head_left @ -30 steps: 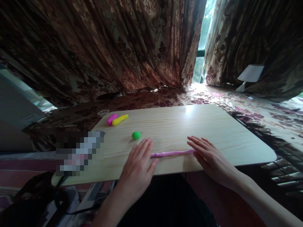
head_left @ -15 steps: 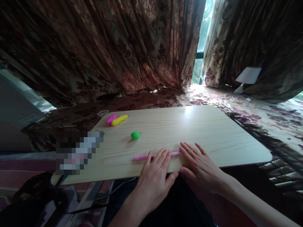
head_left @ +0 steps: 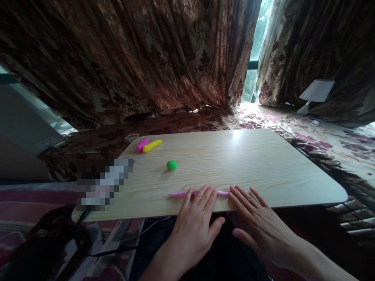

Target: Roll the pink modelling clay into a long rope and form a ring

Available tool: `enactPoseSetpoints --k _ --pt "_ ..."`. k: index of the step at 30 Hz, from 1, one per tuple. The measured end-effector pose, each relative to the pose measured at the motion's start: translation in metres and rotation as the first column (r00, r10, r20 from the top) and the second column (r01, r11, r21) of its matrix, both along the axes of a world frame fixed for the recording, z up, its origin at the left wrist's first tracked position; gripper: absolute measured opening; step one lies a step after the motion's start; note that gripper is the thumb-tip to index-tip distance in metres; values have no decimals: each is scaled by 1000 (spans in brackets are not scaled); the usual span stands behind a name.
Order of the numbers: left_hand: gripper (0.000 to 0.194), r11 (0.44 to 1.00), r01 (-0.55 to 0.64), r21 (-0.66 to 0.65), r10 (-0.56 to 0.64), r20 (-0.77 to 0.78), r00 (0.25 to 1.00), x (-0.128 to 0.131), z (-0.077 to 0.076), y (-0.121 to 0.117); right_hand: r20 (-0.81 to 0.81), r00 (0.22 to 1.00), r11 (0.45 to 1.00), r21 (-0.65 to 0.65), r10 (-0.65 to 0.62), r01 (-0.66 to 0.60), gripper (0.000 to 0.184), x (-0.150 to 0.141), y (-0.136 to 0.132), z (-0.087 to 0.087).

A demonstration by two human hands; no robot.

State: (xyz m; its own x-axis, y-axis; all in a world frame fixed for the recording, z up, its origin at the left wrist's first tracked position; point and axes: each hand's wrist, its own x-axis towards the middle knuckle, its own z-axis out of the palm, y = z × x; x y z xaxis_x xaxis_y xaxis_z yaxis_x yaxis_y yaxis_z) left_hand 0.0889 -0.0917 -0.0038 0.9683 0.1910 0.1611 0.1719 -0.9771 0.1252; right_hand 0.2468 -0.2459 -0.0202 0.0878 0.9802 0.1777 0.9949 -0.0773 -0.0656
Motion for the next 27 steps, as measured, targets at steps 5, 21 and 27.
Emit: enactPoseSetpoints --k 5,21,27 --pt "55 998 -66 -20 66 22 998 8 0 4 -5 998 998 7 -55 55 66 10 16 4" --pt "58 999 21 29 -21 -5 1000 -9 -2 -3 -9 999 999 -17 40 -40 73 7 3 3" --pt "55 998 -58 7 58 33 998 7 -2 6 -53 998 999 -18 -41 40 71 18 17 7"
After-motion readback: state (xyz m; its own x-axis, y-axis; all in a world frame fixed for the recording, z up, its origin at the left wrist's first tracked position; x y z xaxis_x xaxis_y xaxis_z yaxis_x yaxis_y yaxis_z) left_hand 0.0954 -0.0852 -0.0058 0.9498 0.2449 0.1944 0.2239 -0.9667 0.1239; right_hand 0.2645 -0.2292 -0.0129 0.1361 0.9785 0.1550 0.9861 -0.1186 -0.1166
